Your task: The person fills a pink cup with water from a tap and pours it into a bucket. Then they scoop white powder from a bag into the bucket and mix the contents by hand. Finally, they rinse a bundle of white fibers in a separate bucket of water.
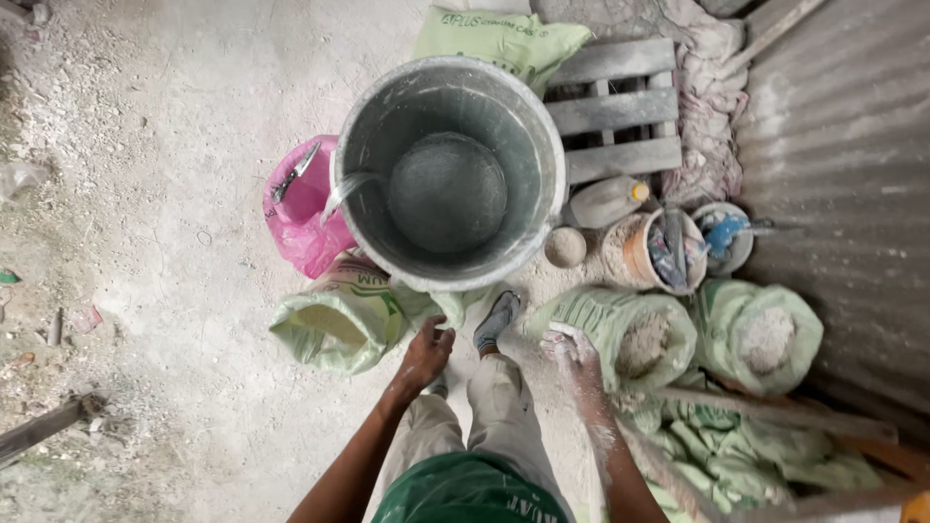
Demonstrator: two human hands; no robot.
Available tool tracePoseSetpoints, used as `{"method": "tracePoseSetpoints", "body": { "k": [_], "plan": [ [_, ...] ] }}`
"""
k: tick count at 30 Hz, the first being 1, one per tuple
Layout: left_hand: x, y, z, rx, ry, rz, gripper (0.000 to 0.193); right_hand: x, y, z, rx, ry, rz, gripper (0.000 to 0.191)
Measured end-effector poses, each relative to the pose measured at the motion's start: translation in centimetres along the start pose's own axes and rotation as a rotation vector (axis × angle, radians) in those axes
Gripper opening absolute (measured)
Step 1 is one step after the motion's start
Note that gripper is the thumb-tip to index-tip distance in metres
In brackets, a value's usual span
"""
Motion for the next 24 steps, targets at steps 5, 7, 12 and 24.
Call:
{"method": "tracePoseSetpoints", "body": {
  "k": [5, 7, 12, 24],
  "plan": [
    [0.9, 2.8, -14.0, 0.048, 0.165, -0.089, 0.056, 4.1, -3.3, -11.3, -0.238, -0.079, 0.151, 0.032],
    [0.9, 3.1, -22.3, 0.128, 0.272, -0.151, 0.06, 7.0, -3.9, -16.9, -0.434, -0.128, 0.295, 0.028],
    [2.3, -1.2, -42.4, -0.045, 0.253, -0.256, 0.08, 12.1, 0.3, -24.8, -0.947, -0.323, 0.779, 0.019],
    [7.3, -6.4, -65.0, -0.185, 0.291, -0.458, 0.137, 17.8, 4.2, -32.4, -0.764, -0.295, 0.974, 0.031]
  ]
}}
Point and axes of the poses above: each hand's wrist, its own z-axis away from the middle knuckle, its own x-axis out of the palm, y = z × x, the point moved 5 cm from there along -z, towards the middle knuckle, and after that the axes turned 7 degrees about y, right-handed, at the moved point
